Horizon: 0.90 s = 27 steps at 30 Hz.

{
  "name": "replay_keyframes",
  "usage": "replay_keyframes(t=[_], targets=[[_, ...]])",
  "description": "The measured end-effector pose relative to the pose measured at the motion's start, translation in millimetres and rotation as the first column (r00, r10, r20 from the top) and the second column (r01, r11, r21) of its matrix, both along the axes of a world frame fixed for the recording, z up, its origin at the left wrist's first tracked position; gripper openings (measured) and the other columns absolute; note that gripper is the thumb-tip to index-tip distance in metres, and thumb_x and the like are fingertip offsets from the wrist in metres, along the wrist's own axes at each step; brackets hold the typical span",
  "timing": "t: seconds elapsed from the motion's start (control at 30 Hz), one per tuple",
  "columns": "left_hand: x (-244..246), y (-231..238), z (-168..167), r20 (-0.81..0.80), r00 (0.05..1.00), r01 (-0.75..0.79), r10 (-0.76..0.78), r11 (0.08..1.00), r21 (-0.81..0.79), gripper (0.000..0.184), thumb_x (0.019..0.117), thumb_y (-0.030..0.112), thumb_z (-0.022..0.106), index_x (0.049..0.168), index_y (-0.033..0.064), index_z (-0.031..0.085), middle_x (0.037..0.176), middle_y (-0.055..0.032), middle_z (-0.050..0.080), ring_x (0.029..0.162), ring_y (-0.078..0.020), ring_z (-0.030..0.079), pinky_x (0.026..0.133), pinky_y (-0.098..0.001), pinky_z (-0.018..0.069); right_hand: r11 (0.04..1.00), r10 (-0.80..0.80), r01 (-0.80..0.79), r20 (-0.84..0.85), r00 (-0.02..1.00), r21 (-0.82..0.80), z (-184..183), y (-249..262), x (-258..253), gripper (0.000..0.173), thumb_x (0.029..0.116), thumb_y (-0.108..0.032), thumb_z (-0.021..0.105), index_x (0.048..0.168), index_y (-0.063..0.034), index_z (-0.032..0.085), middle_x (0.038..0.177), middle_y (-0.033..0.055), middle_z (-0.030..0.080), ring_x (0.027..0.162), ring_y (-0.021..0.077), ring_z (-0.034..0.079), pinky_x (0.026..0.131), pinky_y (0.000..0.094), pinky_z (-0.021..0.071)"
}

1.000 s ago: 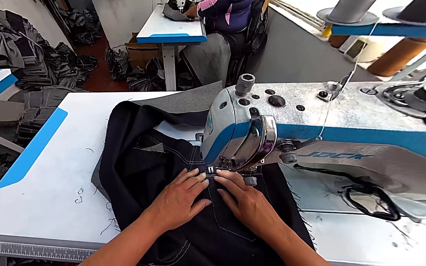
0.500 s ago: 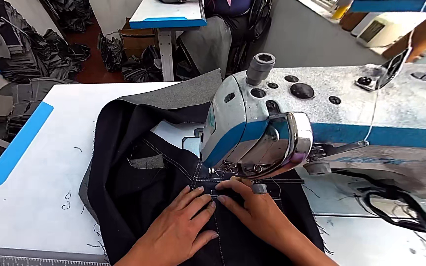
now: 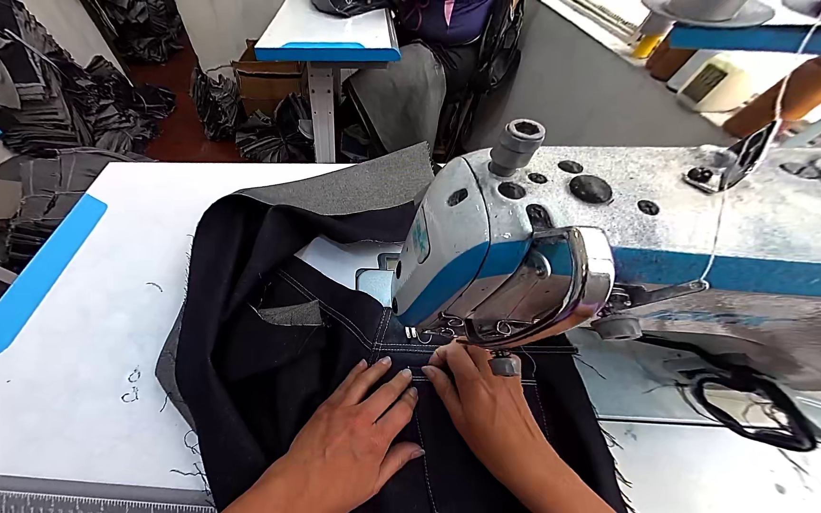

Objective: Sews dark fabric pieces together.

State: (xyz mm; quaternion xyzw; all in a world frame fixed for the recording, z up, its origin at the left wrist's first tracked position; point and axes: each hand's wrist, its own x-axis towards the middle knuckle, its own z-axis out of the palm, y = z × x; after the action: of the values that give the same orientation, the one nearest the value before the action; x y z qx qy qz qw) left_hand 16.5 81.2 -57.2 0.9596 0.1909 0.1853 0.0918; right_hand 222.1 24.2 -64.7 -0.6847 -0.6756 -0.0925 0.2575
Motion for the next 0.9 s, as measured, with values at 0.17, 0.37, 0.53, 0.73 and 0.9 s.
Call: replay_keyframes(t=[0.17, 0.37, 0.53, 0.73, 0.9], targets=[[-1.0, 4.6, 1.9, 0.014, 1.0, -0.006, 0.007, 0.997, -0.072, 0.053, 0.1048, 0.051, 0.046, 0.134, 0.0108, 0.065, 0.145, -0.0078, 0.061, 0.14, -0.0307, 0.052, 0.116, -0.0494, 0.0416, 0.986, 0.161, -0.162, 0.035, 0.986, 0.04, -6.4, -29.5, -10.0, 0.033, 0.1009, -0.01, 0.049, 0.124, -0.0083, 0.072, 0.119, 0.0108, 0.072, 0.114, 0.0276, 0.068, 0.102, 0.0392, 0.0539], [2.3, 29.4, 3.8, -0.009, 1.0, -0.018, 0.017, 0.995, -0.1, 0.054, 0.1051, 0.052, 0.045, 0.136, 0.0117, 0.065, 0.146, -0.0053, 0.06, 0.144, -0.0265, 0.048, 0.119, -0.0456, 0.0375, 0.992, 0.125, -0.125, -0.016, 0.992, 0.031, -10.2, -2.0, -2.8, 0.037, 0.1002, -0.018, 0.046, 0.124, -0.0041, 0.071, 0.126, 0.0148, 0.069, 0.116, 0.0304, 0.067, 0.097, 0.0362, 0.0559], [5.1, 35.7, 6.3, -0.023, 0.999, -0.04, 0.037, 0.989, -0.142, 0.055, 0.1052, 0.052, 0.044, 0.136, 0.0113, 0.063, 0.148, -0.006, 0.058, 0.145, -0.0272, 0.046, 0.12, -0.0464, 0.0354, 0.989, 0.146, -0.146, -0.02, 0.989, 0.021, -8.8, 7.9, 5.2, 0.039, 0.0997, -0.021, 0.046, 0.125, -0.0032, 0.07, 0.121, 0.015, 0.07, 0.108, 0.0297, 0.07, 0.087, 0.035, 0.0593], [6.1, 37.4, 6.8, 0.002, 0.999, -0.044, 0.045, 0.988, -0.147, 0.054, 0.1048, 0.052, 0.046, 0.135, 0.0118, 0.064, 0.148, -0.0047, 0.059, 0.145, -0.0264, 0.046, 0.121, -0.0447, 0.0356, 0.987, 0.162, -0.161, -0.018, 0.987, 0.026, -9.2, 8.9, 10.0, 0.039, 0.1005, -0.023, 0.047, 0.128, -0.007, 0.069, 0.123, 0.0118, 0.071, 0.11, 0.0264, 0.071, 0.088, 0.032, 0.0587], [8.0, 42.3, 7.1, 0.014, 0.999, -0.037, 0.039, 0.987, -0.158, 0.053, 0.1044, 0.052, 0.047, 0.135, 0.0124, 0.065, 0.146, -0.0052, 0.061, 0.144, -0.0263, 0.048, 0.12, -0.0443, 0.0364, 0.988, 0.15, -0.149, -0.035, 0.988, 0.041, -8.4, 11.9, 11.6, 0.038, 0.0994, -0.023, 0.048, 0.125, -0.0065, 0.07, 0.117, 0.0122, 0.073, 0.105, 0.0257, 0.072, 0.086, 0.031, 0.0589]])
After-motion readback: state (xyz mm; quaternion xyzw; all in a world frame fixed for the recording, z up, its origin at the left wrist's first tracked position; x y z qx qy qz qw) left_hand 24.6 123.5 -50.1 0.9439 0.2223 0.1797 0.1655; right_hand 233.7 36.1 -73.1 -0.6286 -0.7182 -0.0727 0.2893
